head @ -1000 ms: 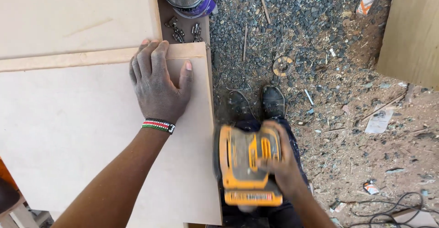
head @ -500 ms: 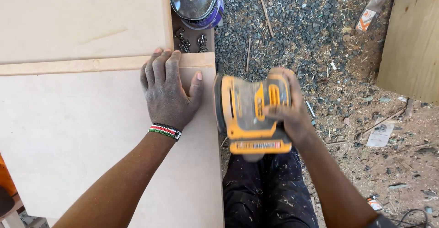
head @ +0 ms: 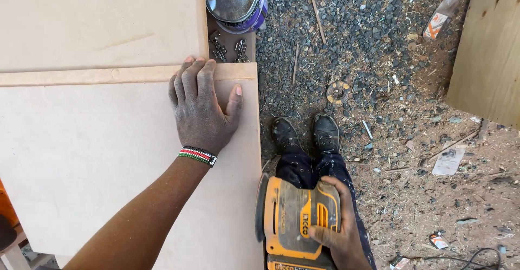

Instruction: The person sands a rectangular piece of plywood using a sanding block and then switches to a yellow and black electric orbital sander. They smooth the edges and surface of the wood, moving the sander back and forth across the material.

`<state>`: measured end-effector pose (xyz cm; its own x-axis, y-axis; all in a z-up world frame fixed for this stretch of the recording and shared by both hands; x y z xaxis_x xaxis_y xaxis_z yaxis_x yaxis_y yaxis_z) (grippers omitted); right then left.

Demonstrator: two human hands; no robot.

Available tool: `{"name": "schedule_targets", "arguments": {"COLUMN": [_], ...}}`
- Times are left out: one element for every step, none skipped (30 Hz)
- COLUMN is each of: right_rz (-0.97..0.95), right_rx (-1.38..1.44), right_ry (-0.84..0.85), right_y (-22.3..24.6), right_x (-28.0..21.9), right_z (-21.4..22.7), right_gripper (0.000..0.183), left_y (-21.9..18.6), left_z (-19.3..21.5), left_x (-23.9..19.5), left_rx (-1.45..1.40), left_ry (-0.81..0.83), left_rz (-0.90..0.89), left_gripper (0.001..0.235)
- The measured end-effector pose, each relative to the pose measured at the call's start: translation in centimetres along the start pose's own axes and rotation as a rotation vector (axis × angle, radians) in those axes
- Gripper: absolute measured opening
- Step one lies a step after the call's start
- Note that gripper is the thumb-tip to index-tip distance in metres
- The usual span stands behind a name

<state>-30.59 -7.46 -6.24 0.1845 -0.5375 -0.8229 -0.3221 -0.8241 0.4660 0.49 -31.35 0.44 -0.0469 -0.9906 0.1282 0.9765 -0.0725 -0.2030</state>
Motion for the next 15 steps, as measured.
{"name": "schedule_targets", "arguments": {"right_rz": [0.002, 0.036, 0.071, 0.074, 0.181, 0.288, 0.288, 0.407, 0.526, 0.525, 0.602, 0.679, 0.673, 0.692, 0.722], "right_rx": [0.001, -0.017, -0.035, -0.034, -0.121, -0.209, -0.209, -0.230, -0.249, -0.249, -0.255, -0.261, -0.261, -0.237, -0.211], "right_ry": [0.002, 0.025, 0.047, 0.049, 0.055, 0.059, 0.062, 0.127, 0.191, 0.195, 0.260, 0.324, 0.325, 0.312, 0.301], "right_y": [0.3, 0.9, 1.4, 3.1, 5.8, 8.4, 10.7, 13.9, 17.1, 18.6, 20.7, 22.8, 22.7, 23.0, 23.6], "right_x": [0.8, 1.6, 2.4, 5.1, 7.4, 9.5, 12.0, 14.1, 16.0, 17.2, 17.8, 18.3, 18.2, 18.1, 18.3], "right_z": [0.0, -0.1, -0.3, -1.0, -1.7, -2.5, -3.4, -5.0, -6.6, -7.3, -8.6, -9.9, -10.0, -9.9, -10.0], "right_gripper": [0.120, 0.120, 0.119, 0.119, 0.122, 0.126, 0.126, 0.118, 0.111, 0.111, 0.101, 0.091, 0.091, 0.081, 0.073], "left_y": [0.0, 0.0, 0.1, 0.1, 0.0, -0.1, 0.0, -0.1, -0.1, -0.1, -0.1, -0.2, -0.3, -0.5, -0.5], "left_z": [0.0, -0.1, -0.2, -0.3, -0.2, -0.2, -0.2, -0.2, -0.3, -0.2, 0.0, 0.1, 0.2, 0.4, 0.5], "left_x": [0.0, 0.0, -0.1, 0.0, -0.1, -0.2, -0.2, -0.2, -0.2, -0.1, 0.0, 0.1, -0.1, -0.2, 0.2], "left_rx": [0.002, 0.003, 0.004, 0.006, 0.013, 0.020, 0.023, 0.028, 0.034, 0.037, 0.041, 0.045, 0.045, 0.030, 0.017], "left_ry": [-0.002, 0.004, 0.011, 0.008, 0.005, 0.002, 0.001, -0.005, -0.011, -0.012, -0.010, -0.008, -0.003, -0.016, -0.038], "left_rz": [-0.001, 0.003, 0.005, 0.004, -0.004, -0.011, -0.010, -0.015, -0.021, -0.018, -0.017, -0.015, -0.011, -0.020, -0.034], "left_gripper": [0.061, 0.062, 0.062, 0.062, 0.063, 0.064, 0.064, 0.064, 0.064, 0.064, 0.063, 0.063, 0.063, 0.061, 0.059]}}
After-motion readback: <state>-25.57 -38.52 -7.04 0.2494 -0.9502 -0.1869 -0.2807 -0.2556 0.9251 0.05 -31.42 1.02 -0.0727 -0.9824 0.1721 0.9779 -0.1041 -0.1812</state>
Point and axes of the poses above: each hand's wrist, its own x-axis towards the middle knuckle, its own z-axis out of the back of the hand, y = z × x, the point moved 10 cm from there along x, towards the middle knuckle, and after that the axes turned 2 degrees about -z, right-handed, at the moved point
